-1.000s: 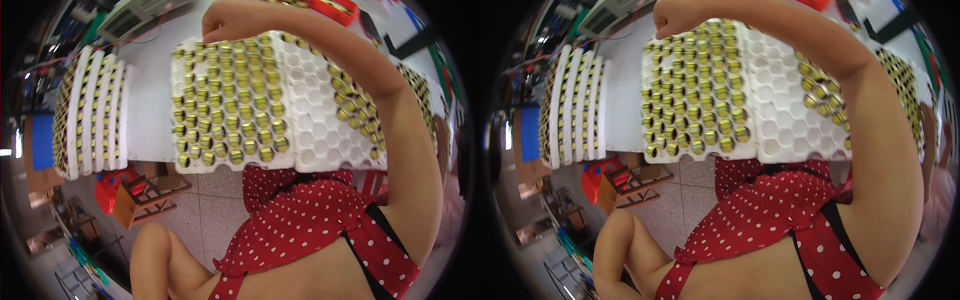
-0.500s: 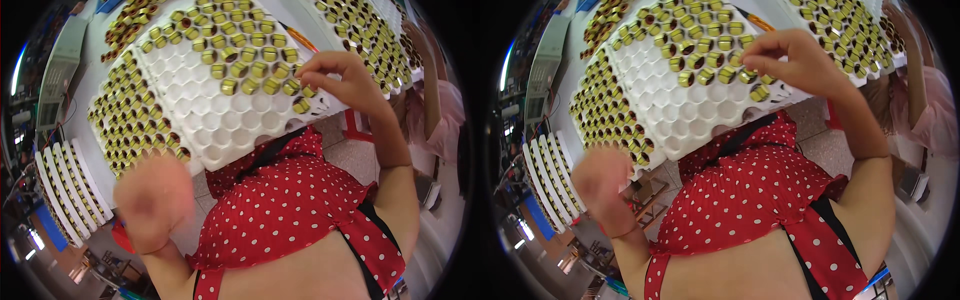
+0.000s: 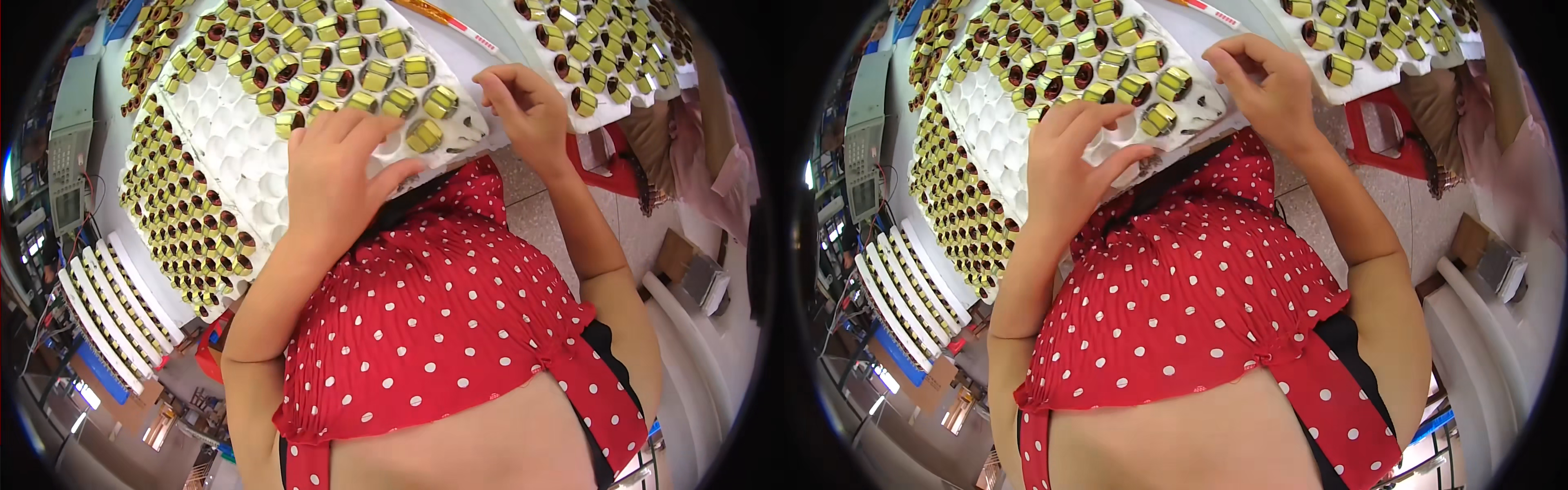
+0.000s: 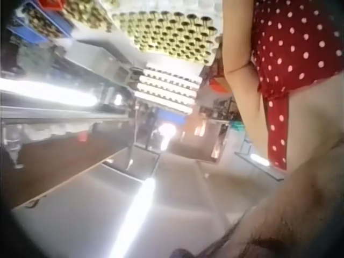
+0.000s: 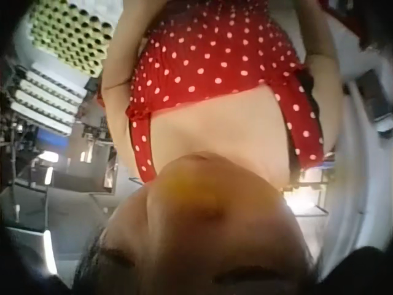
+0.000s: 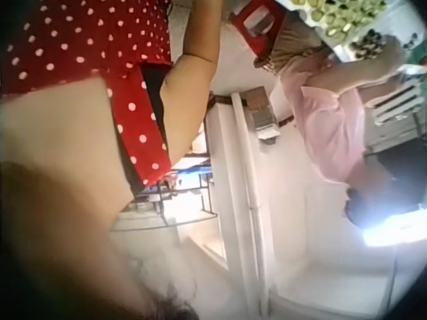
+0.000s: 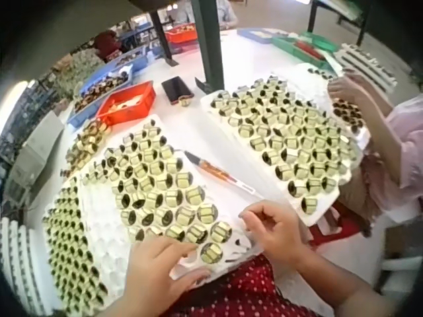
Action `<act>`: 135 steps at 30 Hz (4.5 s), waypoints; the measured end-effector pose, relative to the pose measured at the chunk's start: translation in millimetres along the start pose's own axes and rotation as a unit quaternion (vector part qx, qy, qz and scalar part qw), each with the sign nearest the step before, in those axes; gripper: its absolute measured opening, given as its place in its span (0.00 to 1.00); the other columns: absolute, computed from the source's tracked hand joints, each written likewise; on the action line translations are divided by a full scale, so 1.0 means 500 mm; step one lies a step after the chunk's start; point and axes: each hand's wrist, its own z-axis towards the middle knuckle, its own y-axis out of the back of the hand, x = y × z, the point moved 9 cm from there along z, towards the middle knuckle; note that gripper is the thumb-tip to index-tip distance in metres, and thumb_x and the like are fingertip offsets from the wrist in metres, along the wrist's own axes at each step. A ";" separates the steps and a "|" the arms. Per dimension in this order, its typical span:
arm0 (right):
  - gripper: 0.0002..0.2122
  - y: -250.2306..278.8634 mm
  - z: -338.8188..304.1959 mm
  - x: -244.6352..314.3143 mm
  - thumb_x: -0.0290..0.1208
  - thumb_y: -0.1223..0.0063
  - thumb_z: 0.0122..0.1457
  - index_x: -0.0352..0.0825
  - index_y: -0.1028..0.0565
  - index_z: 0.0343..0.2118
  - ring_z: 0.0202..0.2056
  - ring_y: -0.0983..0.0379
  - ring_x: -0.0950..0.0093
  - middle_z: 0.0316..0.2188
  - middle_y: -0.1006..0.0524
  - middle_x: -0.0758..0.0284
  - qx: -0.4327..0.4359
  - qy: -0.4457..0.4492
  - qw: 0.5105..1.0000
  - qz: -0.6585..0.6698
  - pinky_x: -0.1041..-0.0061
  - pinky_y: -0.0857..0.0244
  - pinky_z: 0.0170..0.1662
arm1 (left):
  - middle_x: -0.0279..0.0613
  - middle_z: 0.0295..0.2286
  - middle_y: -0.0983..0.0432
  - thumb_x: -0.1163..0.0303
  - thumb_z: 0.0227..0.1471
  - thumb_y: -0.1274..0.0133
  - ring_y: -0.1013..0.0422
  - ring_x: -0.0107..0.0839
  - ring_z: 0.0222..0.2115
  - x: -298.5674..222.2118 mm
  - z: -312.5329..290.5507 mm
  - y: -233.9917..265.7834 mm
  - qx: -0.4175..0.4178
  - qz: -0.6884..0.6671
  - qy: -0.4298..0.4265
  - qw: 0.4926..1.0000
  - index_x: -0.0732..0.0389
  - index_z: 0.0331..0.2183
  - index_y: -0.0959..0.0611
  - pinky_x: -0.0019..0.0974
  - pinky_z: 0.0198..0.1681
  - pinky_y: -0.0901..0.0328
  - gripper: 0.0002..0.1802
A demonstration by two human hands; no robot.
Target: Inspecting and placing inductor coils into honeycomb trays on a factory assembly line.
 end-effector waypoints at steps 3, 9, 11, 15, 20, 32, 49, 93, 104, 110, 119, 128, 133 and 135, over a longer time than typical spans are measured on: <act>0.04 -0.006 -0.004 0.001 0.25 0.47 0.52 0.29 0.26 0.27 0.22 0.31 0.86 0.18 0.27 0.73 -0.013 0.033 0.999 -0.014 0.87 0.38 0.25 | 0.36 0.25 0.30 0.62 0.30 0.38 0.34 0.35 0.29 -0.019 0.005 -0.033 -0.007 0.077 -0.025 0.997 0.57 0.29 0.22 0.36 0.33 0.44 0.19; 0.05 -0.008 -0.007 0.022 0.24 0.49 0.55 0.29 0.25 0.29 0.22 0.34 0.89 0.20 0.27 0.74 -0.052 0.100 0.992 -0.064 0.91 0.41 0.25 | 0.38 0.24 0.30 0.65 0.32 0.38 0.33 0.38 0.28 -0.020 0.010 -0.048 -0.031 0.052 -0.027 0.998 0.59 0.28 0.22 0.37 0.31 0.41 0.16; 0.04 -0.015 0.002 0.048 0.24 0.49 0.54 0.29 0.24 0.29 0.21 0.34 0.89 0.19 0.27 0.75 -0.058 0.116 0.988 -0.081 0.90 0.41 0.25 | 0.38 0.22 0.30 0.65 0.32 0.38 0.32 0.37 0.25 -0.021 0.004 -0.036 -0.053 0.050 -0.043 0.996 0.59 0.27 0.22 0.36 0.28 0.41 0.15; 0.05 -0.003 0.000 0.079 0.23 0.47 0.50 0.27 0.27 0.21 0.14 0.39 0.87 0.12 0.31 0.71 -0.112 0.125 0.980 -0.108 0.85 0.47 0.17 | 0.36 0.20 0.30 0.73 0.32 0.38 0.32 0.27 0.22 -0.019 -0.018 0.034 -0.085 -0.070 0.015 0.994 0.62 0.27 0.21 0.26 0.27 0.40 0.14; 0.05 0.000 0.001 0.069 0.23 0.47 0.50 0.27 0.27 0.21 0.14 0.40 0.87 0.11 0.31 0.71 -0.091 0.098 0.987 -0.088 0.86 0.47 0.17 | 0.50 0.34 0.26 0.79 0.46 0.49 0.28 0.36 0.36 0.053 -0.131 0.028 -0.022 -0.492 0.296 0.818 0.74 0.40 0.29 0.34 0.44 0.35 0.16; 0.05 -0.013 -0.070 0.146 0.20 0.43 0.48 0.31 0.25 0.29 0.17 0.35 0.84 0.18 0.29 0.70 -0.064 0.260 0.963 -0.035 0.85 0.43 0.21 | 0.54 0.34 0.26 0.73 0.48 0.47 0.27 0.43 0.36 0.036 -0.227 -0.001 -0.041 -0.758 0.331 0.560 0.71 0.37 0.29 0.48 0.43 0.32 0.15; 0.13 -0.190 -0.143 0.289 0.18 0.40 0.42 0.31 0.24 0.34 0.24 0.30 0.81 0.28 0.27 0.67 0.262 0.123 0.945 0.153 0.86 0.35 0.27 | 0.46 0.31 0.25 0.71 0.45 0.43 0.27 0.32 0.32 0.018 -0.245 0.019 -0.069 -0.741 0.306 0.593 0.68 0.34 0.28 0.33 0.39 0.31 0.16; 0.31 -0.235 0.705 0.029 0.51 0.49 0.47 0.24 0.35 0.43 0.42 0.32 0.53 0.40 0.29 0.46 0.046 0.130 0.824 -0.549 0.61 0.38 0.45 | 0.46 0.39 0.29 0.72 0.51 0.51 0.30 0.32 0.39 0.426 -0.474 0.492 -0.490 -0.314 0.399 0.709 0.72 0.44 0.31 0.34 0.48 0.38 0.20; 0.46 -0.249 0.791 -0.033 0.63 0.48 0.37 0.25 0.40 0.50 0.49 0.35 0.57 0.46 0.32 0.48 0.013 -0.067 0.805 -0.589 0.62 0.42 0.50 | 0.43 0.36 0.25 0.69 0.43 0.41 0.30 0.27 0.36 0.631 -0.584 0.528 -0.470 -0.137 0.513 0.705 0.71 0.41 0.25 0.27 0.43 0.38 0.23; 0.47 -0.226 0.812 -0.048 0.60 0.44 0.35 0.28 0.42 0.54 0.52 0.38 0.58 0.50 0.34 0.52 0.017 -0.057 0.808 -0.587 0.65 0.47 0.54 | 0.37 0.31 0.23 0.66 0.37 0.40 0.30 0.25 0.29 0.703 -0.548 0.504 -0.436 -0.047 0.516 0.736 0.61 0.35 0.18 0.28 0.34 0.37 0.18; 0.38 -0.220 0.776 -0.035 0.56 0.42 0.37 0.30 0.35 0.46 0.46 0.33 0.56 0.44 0.30 0.54 0.026 -0.041 0.811 -0.583 0.60 0.37 0.46 | 0.39 0.28 0.24 0.67 0.35 0.37 0.30 0.30 0.32 0.782 -0.546 0.483 -0.390 0.063 0.490 0.777 0.63 0.29 0.19 0.32 0.37 0.38 0.14; 0.20 -0.241 0.529 0.209 0.34 0.43 0.48 0.29 0.30 0.42 0.32 0.28 0.74 0.33 0.25 0.61 0.105 0.139 0.959 -0.224 0.78 0.34 0.36 | 0.41 0.26 0.24 0.66 0.37 0.38 0.30 0.29 0.29 0.779 -0.518 0.504 -0.295 0.099 0.444 0.841 0.67 0.28 0.19 0.31 0.36 0.37 0.15; 0.07 -0.246 0.300 0.261 0.31 0.43 0.48 0.34 0.24 0.27 0.18 0.32 0.80 0.18 0.26 0.68 0.315 0.042 0.937 -0.147 0.82 0.39 0.24 | 0.39 0.27 0.24 0.67 0.43 0.42 0.30 0.29 0.28 0.744 -0.506 0.530 -0.266 0.155 0.429 0.849 0.65 0.35 0.21 0.31 0.34 0.37 0.16; 0.06 -0.227 0.247 0.253 0.31 0.43 0.48 0.35 0.23 0.27 0.19 0.30 0.79 0.19 0.25 0.67 0.342 0.030 0.924 -0.171 0.80 0.38 0.24 | 0.38 0.28 0.24 0.67 0.45 0.44 0.30 0.28 0.28 0.671 -0.455 0.553 -0.257 0.220 0.400 0.852 0.64 0.38 0.22 0.31 0.34 0.37 0.16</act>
